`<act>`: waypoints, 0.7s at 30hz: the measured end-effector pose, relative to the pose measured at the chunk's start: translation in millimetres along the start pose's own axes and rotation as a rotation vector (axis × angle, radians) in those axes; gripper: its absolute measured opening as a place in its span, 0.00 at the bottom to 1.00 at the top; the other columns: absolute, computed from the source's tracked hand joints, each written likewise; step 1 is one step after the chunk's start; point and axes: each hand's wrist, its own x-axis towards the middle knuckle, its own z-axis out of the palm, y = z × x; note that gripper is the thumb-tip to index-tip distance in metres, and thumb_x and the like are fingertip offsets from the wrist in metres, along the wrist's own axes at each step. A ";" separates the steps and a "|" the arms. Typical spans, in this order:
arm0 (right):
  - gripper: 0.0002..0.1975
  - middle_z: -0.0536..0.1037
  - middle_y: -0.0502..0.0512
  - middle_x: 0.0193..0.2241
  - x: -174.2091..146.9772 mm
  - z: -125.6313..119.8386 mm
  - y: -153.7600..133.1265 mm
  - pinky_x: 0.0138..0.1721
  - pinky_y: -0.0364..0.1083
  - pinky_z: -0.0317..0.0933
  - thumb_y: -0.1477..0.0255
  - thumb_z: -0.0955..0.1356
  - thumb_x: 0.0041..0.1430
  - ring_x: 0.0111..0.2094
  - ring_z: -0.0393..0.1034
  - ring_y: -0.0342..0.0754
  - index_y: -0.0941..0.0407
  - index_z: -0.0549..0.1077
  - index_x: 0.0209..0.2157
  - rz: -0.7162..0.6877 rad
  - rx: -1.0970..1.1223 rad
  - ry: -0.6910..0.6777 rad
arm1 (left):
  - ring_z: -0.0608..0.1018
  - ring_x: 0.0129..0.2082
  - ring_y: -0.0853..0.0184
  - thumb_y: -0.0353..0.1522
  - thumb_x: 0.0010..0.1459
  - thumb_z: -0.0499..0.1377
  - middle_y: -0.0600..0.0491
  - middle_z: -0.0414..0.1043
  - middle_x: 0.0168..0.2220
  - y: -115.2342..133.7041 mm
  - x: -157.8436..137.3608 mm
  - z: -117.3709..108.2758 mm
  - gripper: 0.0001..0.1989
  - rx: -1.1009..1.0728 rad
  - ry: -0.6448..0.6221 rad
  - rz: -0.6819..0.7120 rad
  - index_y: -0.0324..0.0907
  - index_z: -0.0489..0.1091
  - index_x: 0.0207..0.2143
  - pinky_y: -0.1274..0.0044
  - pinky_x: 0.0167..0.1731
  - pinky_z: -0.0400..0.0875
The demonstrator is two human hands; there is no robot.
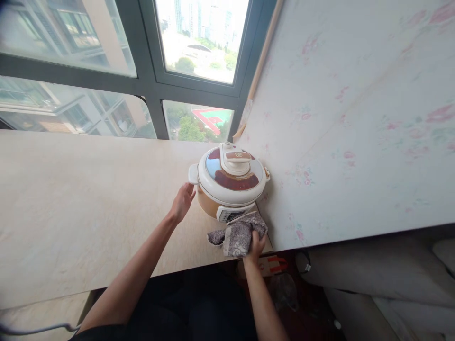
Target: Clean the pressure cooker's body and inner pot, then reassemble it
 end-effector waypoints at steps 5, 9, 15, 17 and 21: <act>0.23 0.76 0.62 0.47 -51.3 -15.6 -6.0 0.53 0.59 0.65 0.67 0.70 0.52 0.47 0.72 0.57 0.59 0.72 0.49 -0.220 -0.132 -0.024 | 0.74 0.60 0.55 0.43 0.57 0.60 0.38 0.74 0.56 -13.0 -52.2 -45.5 0.22 0.160 0.320 -0.050 0.38 0.73 0.49 0.62 0.59 0.66; 0.23 0.74 0.61 0.51 -89.5 17.1 -22.9 0.58 0.61 0.63 0.74 0.67 0.57 0.55 0.70 0.56 0.55 0.70 0.55 -0.728 -0.129 -0.456 | 0.81 0.44 0.56 0.42 0.52 0.61 0.41 0.79 0.44 -19.3 -91.6 -78.0 0.20 0.272 0.434 -0.086 0.36 0.74 0.42 0.62 0.49 0.73; 0.22 0.71 0.63 0.55 -115.8 131.8 -33.0 0.59 0.53 0.63 0.75 0.64 0.62 0.59 0.66 0.53 0.56 0.67 0.58 -0.763 -0.301 -0.673 | 0.81 0.40 0.59 0.45 0.57 0.57 0.41 0.79 0.41 -21.0 -123.5 -108.1 0.22 0.357 0.536 -0.024 0.35 0.74 0.42 0.67 0.42 0.75; 0.22 0.69 0.64 0.58 -115.7 163.6 -27.4 0.56 0.50 0.65 0.72 0.63 0.63 0.58 0.66 0.53 0.57 0.67 0.59 -0.655 -0.516 -0.784 | 0.81 0.43 0.58 0.47 0.60 0.54 0.39 0.77 0.46 -23.0 -127.8 -113.8 0.26 0.414 0.531 0.017 0.35 0.72 0.48 0.67 0.42 0.75; 0.20 0.71 0.67 0.57 -105.2 197.8 -12.9 0.55 0.51 0.63 0.69 0.64 0.65 0.55 0.69 0.57 0.61 0.70 0.56 -0.504 -0.815 -0.893 | 0.75 0.57 0.53 0.48 0.60 0.58 0.36 0.68 0.61 -35.6 -127.9 -120.3 0.35 0.724 0.389 0.159 0.37 0.64 0.63 0.63 0.51 0.74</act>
